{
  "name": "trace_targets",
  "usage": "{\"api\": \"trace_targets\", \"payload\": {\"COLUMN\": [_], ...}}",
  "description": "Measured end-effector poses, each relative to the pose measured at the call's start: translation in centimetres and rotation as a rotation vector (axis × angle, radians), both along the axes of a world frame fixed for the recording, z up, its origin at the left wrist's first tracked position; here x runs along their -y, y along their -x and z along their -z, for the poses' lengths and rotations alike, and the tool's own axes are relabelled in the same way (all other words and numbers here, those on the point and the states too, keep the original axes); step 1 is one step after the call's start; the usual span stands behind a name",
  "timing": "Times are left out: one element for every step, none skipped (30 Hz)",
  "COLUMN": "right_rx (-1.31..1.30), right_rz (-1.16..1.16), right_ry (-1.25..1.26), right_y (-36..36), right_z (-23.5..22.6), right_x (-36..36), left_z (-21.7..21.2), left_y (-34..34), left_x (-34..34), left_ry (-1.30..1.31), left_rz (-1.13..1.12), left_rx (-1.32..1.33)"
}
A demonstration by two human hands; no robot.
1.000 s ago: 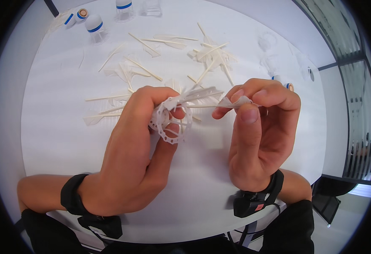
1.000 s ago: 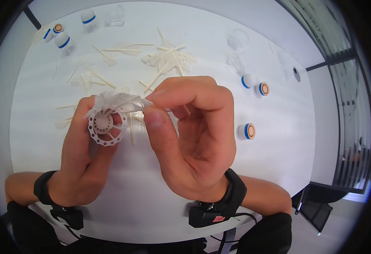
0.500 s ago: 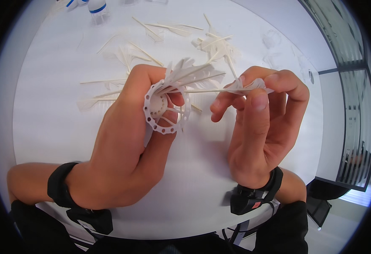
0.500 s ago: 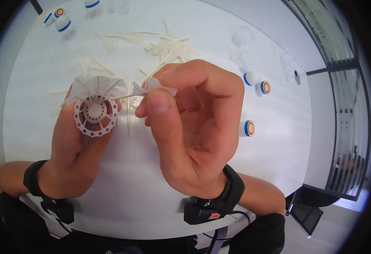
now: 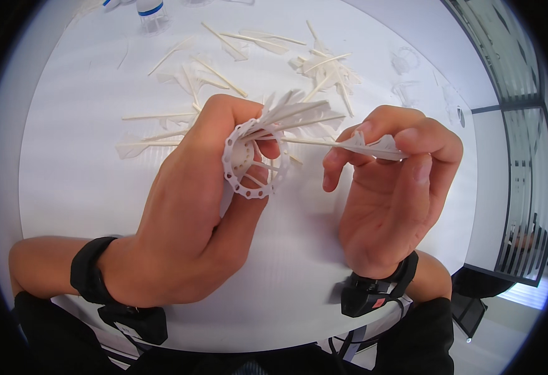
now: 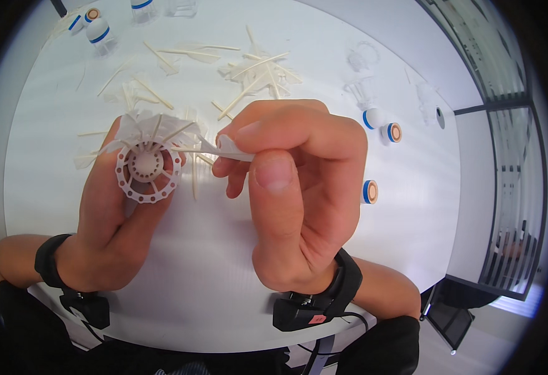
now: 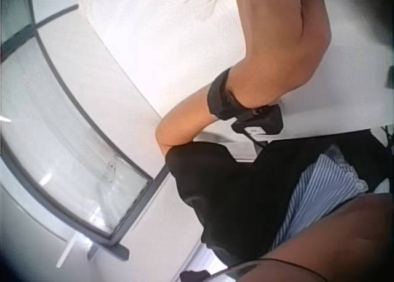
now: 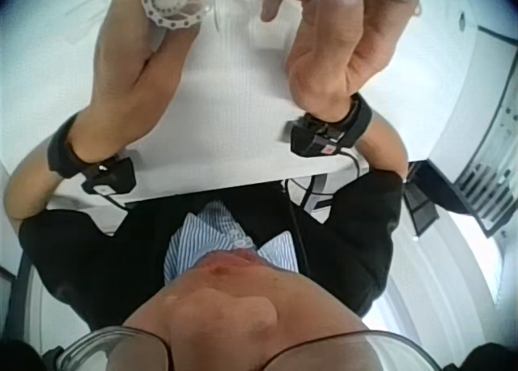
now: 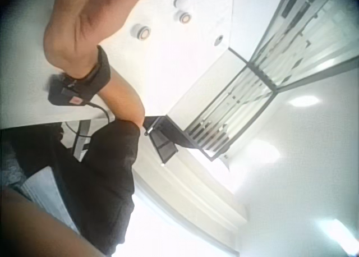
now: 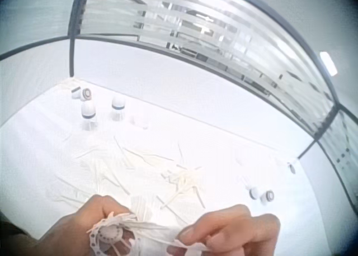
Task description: The person inserts white feathers into the holes of a shuttlecock base by hand, handling the feathers one at a time and pressing them into the ring.
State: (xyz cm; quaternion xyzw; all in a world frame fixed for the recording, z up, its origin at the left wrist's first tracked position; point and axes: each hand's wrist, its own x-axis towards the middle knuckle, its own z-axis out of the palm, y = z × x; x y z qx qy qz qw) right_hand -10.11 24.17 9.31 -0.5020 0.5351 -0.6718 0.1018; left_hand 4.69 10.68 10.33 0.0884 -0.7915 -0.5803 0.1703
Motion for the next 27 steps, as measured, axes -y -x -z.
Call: {"api": "trace_targets", "payload": {"right_rx": [-0.002, -0.004, -0.004, 0.022, 0.051, 0.098, 0.147, 0.183, 0.24, 0.299, 0.358, 0.405, 0.429, 0.453, 0.456, 0.458, 0.461, 0.419, 0.397, 0.375, 0.387, 0.391, 0.396, 0.402, 0.405, 0.414, 0.418], "right_rz": [0.009, 0.018, 0.026, 0.021, 0.008, -0.009, -0.025, -0.038, -0.028, -0.017, -0.007, -0.047, -0.069, -0.09, -0.089, -0.086, -0.083, -0.098, -0.105, -0.11, -0.092, -0.082, -0.072, -0.054, -0.039, -0.033, -0.024], "right_ry": [-0.016, -0.032, -0.047, -0.076, -0.093, -0.123, -0.153, -0.178, -0.196, -0.213, -0.23, -0.235, -0.238, -0.24, -0.252, -0.254, -0.259, -0.265, -0.267, -0.268, -0.262, -0.256, -0.251, -0.29, -0.316, -0.324, -0.332], "right_y": [-0.1, -0.1, -0.3, -0.3, -0.3, -0.3, -0.3, -0.4, -0.6, -0.8, -0.9, -0.7, -0.7, -0.6, -0.7, -0.7, -0.8, -0.7, -0.6, -0.6, -0.8, -0.9, -1.0, -1.2, -1.2, -1.2, -1.2], "right_z": [-0.2, -0.4, -0.5, -0.7, -0.6, -0.5, -0.8, -0.8, -1.0, -1.1, -1.2, -1.2, -1.3, -1.3, -1.5, -1.4, -1.4, -1.4, -1.4, -1.3, -1.3, -1.3, -1.4, -1.5, -1.8, -2.0, -2.3], "right_x": [0.0, -0.1, -0.1, -0.1, -0.1, 0.1, 0.1, 0.0, 0.1, 0.2, 0.2, 0.1, 0.0, 0.0, 0.0, 0.0, -0.1, -0.1, -0.1, -0.1, -0.1, 0.0, 0.1, 0.1, -0.1, -0.2, -0.3], "left_z": [0.0, -0.1, 0.0, -0.1, -0.1, -0.4, -0.4, -0.4, -0.3, -0.4, -0.4, -0.5, -0.5, -0.6, -0.6, -0.6, -0.5, -0.5, -0.5, -0.6, -0.6, -0.5, -0.4, -0.2, -0.3, -0.5, -0.8], "left_y": [0.1, 0.2, 0.3, 0.4, 0.4, 0.3, 0.4, 0.4, 0.4, 0.4, 0.3, 0.4, 0.4, 0.4, 0.4, 0.5, 0.5, 0.5, 0.5, 0.5, 0.5, 0.5, 0.4, 0.3, 0.3, 0.3, 0.3], "left_x": [0.0, -0.1, -0.1, 0.0, 0.1, 0.4, 0.3, 0.2, 0.2, 0.2, 0.2, 0.2, 0.2, 0.2, 0.1, 0.2, 0.2, 0.3, 0.3, 0.3, 0.3, 0.3, 0.3, 0.4, 0.3, 0.2, 0.2], "left_ry": [0.007, 0.013, 0.0, -0.006, -0.011, 0.004, -0.007, -0.018, -0.029, -0.043, -0.041, -0.038, -0.034, -0.05, -0.057, -0.063, -0.043, -0.031, -0.02, -0.032, -0.037, -0.041, -0.065, -0.076, -0.08, -0.083, -0.082], "left_rz": [-0.003, -0.005, -0.008, -0.008, -0.01, 0.003, -0.007, -0.016, -0.026, -0.022, -0.014, -0.004, 0.005, 0.001, 0.001, 0.0, 0.006, 0.01, 0.014, 0.013, 0.013, 0.013, 0.014, 0.011, 0.009, 0.007, 0.009], "left_rx": [0.01, 0.019, -0.003, -0.014, -0.022, 0.045, 0.048, 0.051, 0.055, 0.075, 0.073, 0.07, 0.067, 0.08, 0.086, 0.093, 0.069, 0.056, 0.043, 0.059, 0.066, 0.072, 0.078, 0.072, 0.069, 0.066, 0.07]}}
